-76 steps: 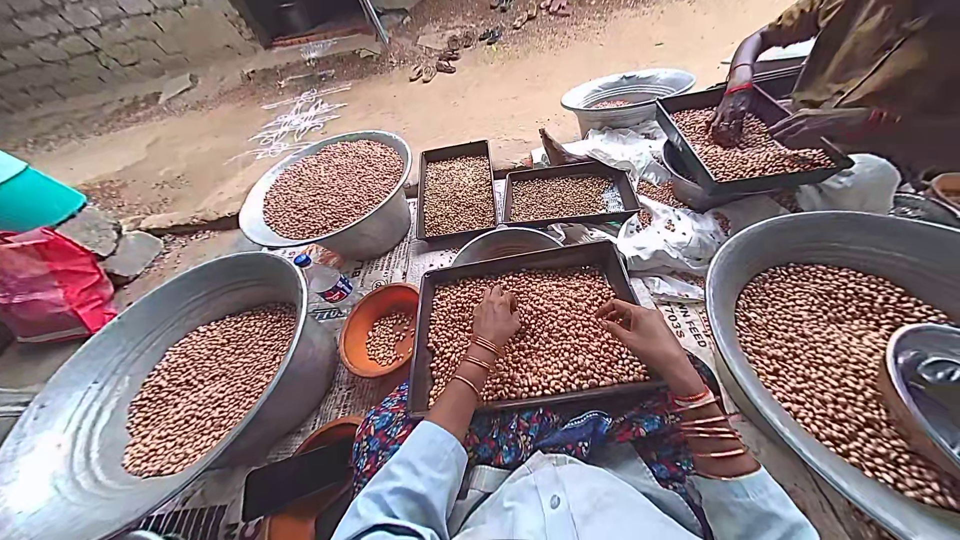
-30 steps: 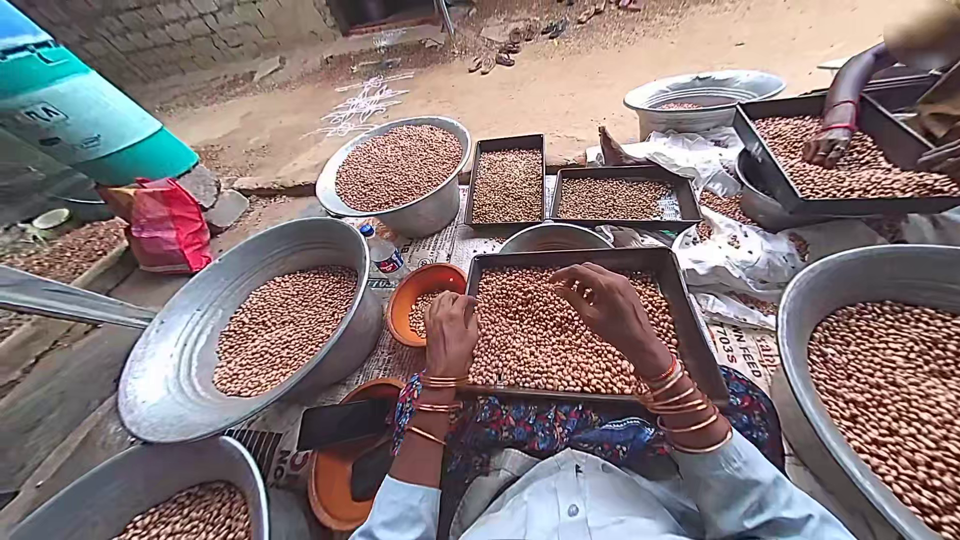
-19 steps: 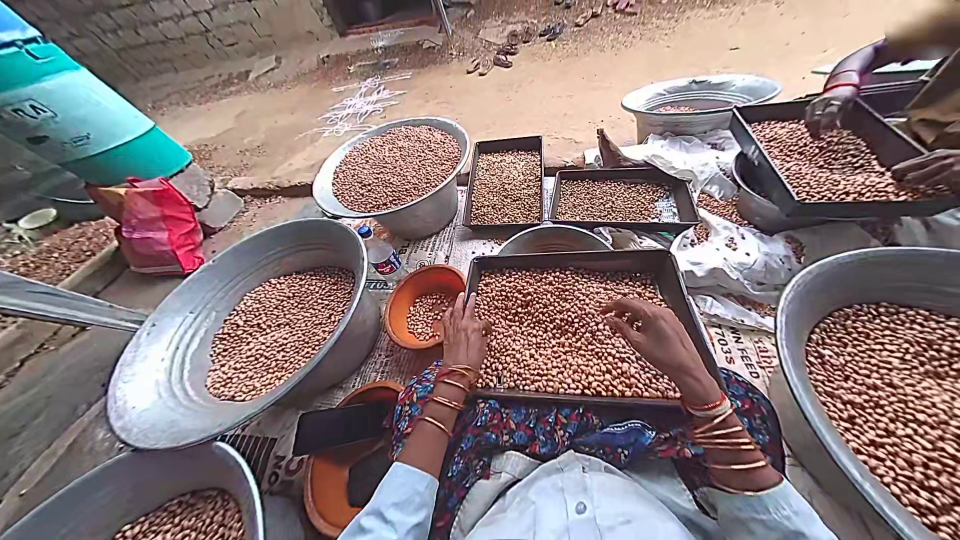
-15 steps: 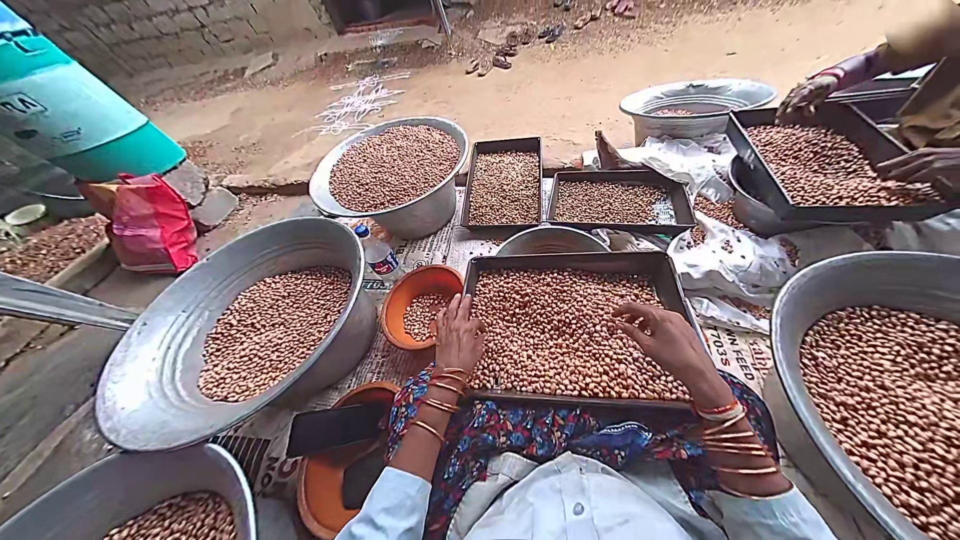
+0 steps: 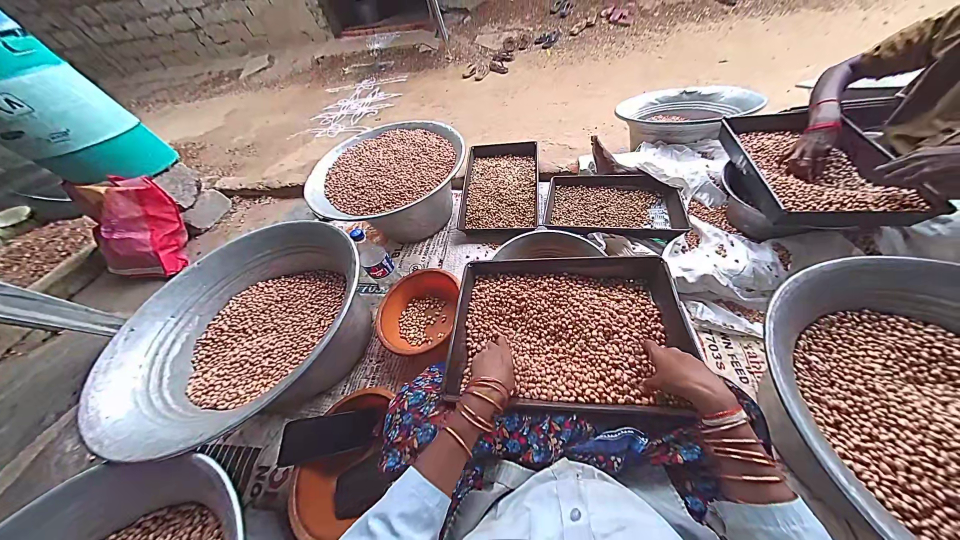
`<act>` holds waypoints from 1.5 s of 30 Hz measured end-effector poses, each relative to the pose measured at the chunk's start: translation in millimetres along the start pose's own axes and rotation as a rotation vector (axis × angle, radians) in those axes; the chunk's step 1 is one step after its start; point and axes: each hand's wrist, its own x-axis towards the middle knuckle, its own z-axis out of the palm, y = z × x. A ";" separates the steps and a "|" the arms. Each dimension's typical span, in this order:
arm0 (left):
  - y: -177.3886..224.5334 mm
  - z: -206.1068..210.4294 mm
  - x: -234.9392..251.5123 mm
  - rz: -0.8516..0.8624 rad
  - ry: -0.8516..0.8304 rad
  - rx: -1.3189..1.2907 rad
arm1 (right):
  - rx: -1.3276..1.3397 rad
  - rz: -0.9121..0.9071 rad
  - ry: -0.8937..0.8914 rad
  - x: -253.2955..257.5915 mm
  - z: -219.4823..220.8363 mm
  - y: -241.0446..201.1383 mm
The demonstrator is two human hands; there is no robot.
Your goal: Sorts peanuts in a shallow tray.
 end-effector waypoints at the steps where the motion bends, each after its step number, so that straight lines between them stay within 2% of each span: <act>1: 10.4 3.0 -1.6 0.042 -0.006 -0.007 | -0.029 -0.026 -0.024 -2.0 2.3 -4.5; 5: 49.6 10.9 -0.6 0.297 -0.010 -0.166 | 0.065 -0.165 -0.015 -0.6 16.2 -22.6; 8: 61.7 10.5 14.1 0.512 0.053 -0.602 | 0.405 -0.325 0.116 6.7 26.0 -26.9; 10: 56.8 -6.2 25.2 0.578 0.157 -0.827 | 0.700 -0.472 0.204 9.9 26.4 -25.9; 12: 39.2 -30.5 31.8 0.462 0.357 -0.750 | 0.858 -0.552 0.313 6.9 22.0 -23.1; 14: 13.3 -50.2 41.5 0.291 0.510 -0.522 | 0.826 -0.564 0.471 4.2 17.0 -11.7; 16: -11.2 -58.4 57.6 0.166 0.554 -0.339 | 0.771 -0.545 0.586 8.0 15.5 4.3; 18: -25.2 -55.9 73.3 0.106 0.538 -0.263 | 0.762 -0.504 0.632 12.7 18.3 17.7; 22: -25.7 -44.4 89.4 0.070 0.472 -0.208 | 0.709 -0.433 0.736 17.8 27.6 32.5; 25: -27.1 -47.2 83.9 0.063 0.473 -0.214 | 0.612 -0.441 0.919 14.6 29.7 34.8; 26: -32.8 -50.6 78.2 0.041 0.528 -0.253 | 0.577 -0.442 1.006 14.1 29.8 35.8; 28: -50.3 -55.3 70.4 -0.019 0.794 -0.353 | 0.555 -0.407 1.113 11.7 28.4 41.8; 30: -63.2 -58.0 66.4 -0.045 0.943 -0.376 | 0.672 -0.346 1.021 12.6 30.8 55.0; 31: -63.6 -56.7 65.5 0.008 0.933 -0.377 | 0.807 -0.295 0.864 12.4 31.4 61.4; 33: -54.0 -49.8 70.9 0.196 0.767 -0.352 | 1.121 -0.208 0.493 8.9 29.5 66.0; 35: -38.6 -39.3 87.0 0.321 0.544 -0.284 | 1.327 -0.149 0.271 5.1 32.1 61.2; 37: -16.5 -25.6 101.4 0.363 0.435 -0.208 | 1.397 -0.102 0.259 5.3 35.9 57.1; 40: 27.4 -11.9 104.4 0.415 0.422 -0.196 | 1.369 -0.149 0.274 6.6 38.8 59.0; 45: 112.4 -18.7 89.6 0.489 0.287 -0.219 | 1.330 -0.205 0.281 11.0 43.0 64.7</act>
